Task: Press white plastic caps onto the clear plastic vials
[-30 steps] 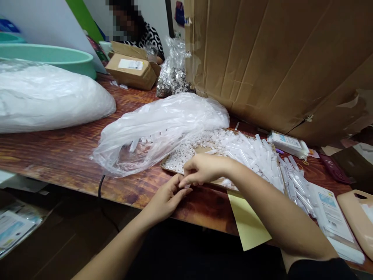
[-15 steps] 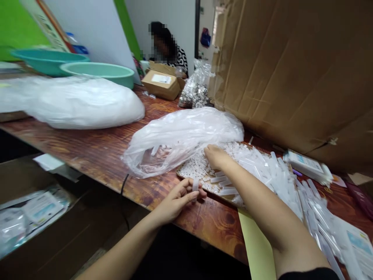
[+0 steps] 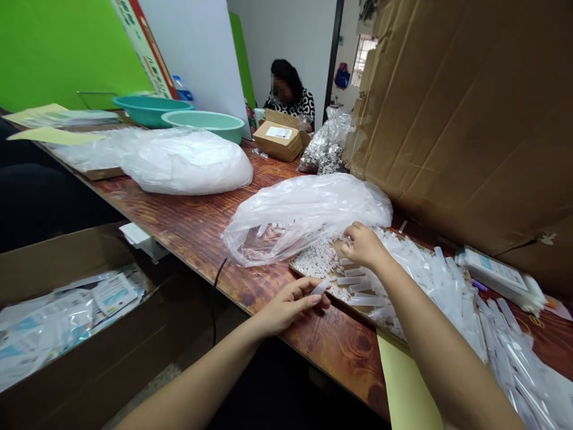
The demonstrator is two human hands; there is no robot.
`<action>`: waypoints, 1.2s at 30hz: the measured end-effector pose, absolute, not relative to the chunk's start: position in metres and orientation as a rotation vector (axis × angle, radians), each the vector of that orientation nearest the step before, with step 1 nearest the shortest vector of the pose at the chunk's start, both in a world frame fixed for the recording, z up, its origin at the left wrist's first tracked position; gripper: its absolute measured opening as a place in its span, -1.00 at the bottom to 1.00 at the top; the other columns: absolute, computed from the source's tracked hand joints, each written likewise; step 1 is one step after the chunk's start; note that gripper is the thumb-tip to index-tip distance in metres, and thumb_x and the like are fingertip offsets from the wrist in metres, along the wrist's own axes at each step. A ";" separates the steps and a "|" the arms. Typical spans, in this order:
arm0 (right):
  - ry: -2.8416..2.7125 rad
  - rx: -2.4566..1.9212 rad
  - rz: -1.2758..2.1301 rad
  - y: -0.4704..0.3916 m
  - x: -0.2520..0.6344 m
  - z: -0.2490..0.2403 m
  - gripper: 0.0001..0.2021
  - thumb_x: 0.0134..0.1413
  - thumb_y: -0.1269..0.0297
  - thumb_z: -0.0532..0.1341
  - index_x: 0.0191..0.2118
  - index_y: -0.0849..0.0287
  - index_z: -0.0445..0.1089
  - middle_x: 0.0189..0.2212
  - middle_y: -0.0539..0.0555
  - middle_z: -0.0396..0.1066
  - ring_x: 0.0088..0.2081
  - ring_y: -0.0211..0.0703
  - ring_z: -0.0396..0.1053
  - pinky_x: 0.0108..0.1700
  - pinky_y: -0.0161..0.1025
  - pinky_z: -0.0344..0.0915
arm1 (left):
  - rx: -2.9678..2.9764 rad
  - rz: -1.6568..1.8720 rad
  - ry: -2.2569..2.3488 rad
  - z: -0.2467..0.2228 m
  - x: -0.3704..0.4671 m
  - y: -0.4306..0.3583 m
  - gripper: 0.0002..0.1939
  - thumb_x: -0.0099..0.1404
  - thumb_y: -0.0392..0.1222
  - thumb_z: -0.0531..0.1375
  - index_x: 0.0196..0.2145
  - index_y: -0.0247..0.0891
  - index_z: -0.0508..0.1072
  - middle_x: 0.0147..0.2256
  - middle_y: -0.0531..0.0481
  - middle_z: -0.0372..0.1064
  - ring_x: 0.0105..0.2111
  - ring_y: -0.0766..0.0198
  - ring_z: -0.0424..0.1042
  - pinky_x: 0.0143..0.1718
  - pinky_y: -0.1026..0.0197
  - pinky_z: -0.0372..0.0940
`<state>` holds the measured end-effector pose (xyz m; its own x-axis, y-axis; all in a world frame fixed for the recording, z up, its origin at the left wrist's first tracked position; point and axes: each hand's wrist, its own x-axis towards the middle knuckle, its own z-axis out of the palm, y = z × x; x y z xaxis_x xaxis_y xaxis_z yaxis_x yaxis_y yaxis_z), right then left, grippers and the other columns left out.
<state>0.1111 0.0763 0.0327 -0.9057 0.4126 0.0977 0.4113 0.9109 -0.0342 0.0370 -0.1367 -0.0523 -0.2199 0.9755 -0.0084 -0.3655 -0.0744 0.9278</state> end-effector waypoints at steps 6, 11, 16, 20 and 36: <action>-2.490 -0.263 0.886 0.036 0.183 0.031 -0.86 0.21 0.21 0.28 -0.19 0.16 0.44 -0.29 0.07 0.49 -0.31 -0.18 0.46 -0.24 -0.24 0.42 | 0.933 1.516 1.208 -0.050 0.034 -0.137 -0.54 0.21 0.13 0.37 -0.09 -0.27 0.56 -0.30 -0.04 0.51 -0.33 0.25 0.44 -0.22 0.20 0.31; -2.461 -0.064 0.857 0.015 0.202 0.020 -0.91 0.26 0.37 0.25 -0.13 0.14 0.43 -0.27 0.07 0.49 -0.27 -0.20 0.45 -0.20 -0.23 0.41 | 1.077 1.487 1.355 -0.045 0.033 -0.138 -0.62 0.29 0.06 0.30 -0.06 -0.24 0.59 -0.15 -0.10 0.56 -0.09 0.08 0.48 0.05 0.08 0.31; -2.494 0.030 0.819 0.016 0.200 0.005 -0.91 0.30 0.38 0.20 -0.11 0.15 0.40 -0.28 0.09 0.47 -0.24 -0.16 0.42 -0.17 -0.20 0.40 | 1.131 1.457 1.379 -0.043 0.033 -0.137 -0.69 0.31 -0.02 0.28 -0.06 -0.19 0.61 -0.09 -0.10 0.57 -0.05 0.06 0.49 0.12 0.06 0.30; -2.535 0.002 0.829 0.013 0.200 -0.005 -0.91 0.33 0.33 0.16 -0.13 0.17 0.39 -0.27 0.11 0.47 -0.24 -0.16 0.41 -0.18 -0.22 0.35 | 1.184 1.405 1.404 -0.045 0.034 -0.139 -0.71 0.35 -0.03 0.26 -0.06 -0.20 0.59 -0.09 -0.11 0.55 -0.06 0.06 0.48 0.09 0.07 0.31; -2.762 -0.206 0.581 -0.016 0.191 0.003 -0.84 0.35 0.24 0.10 -0.15 0.23 0.31 -0.26 0.19 0.44 -0.28 -0.08 0.36 -0.23 -0.21 0.26 | 1.051 1.443 1.278 -0.050 0.030 -0.144 -0.69 0.32 0.04 0.31 -0.30 -0.19 0.31 -0.30 0.04 0.31 -0.27 0.27 0.28 -0.19 0.26 0.24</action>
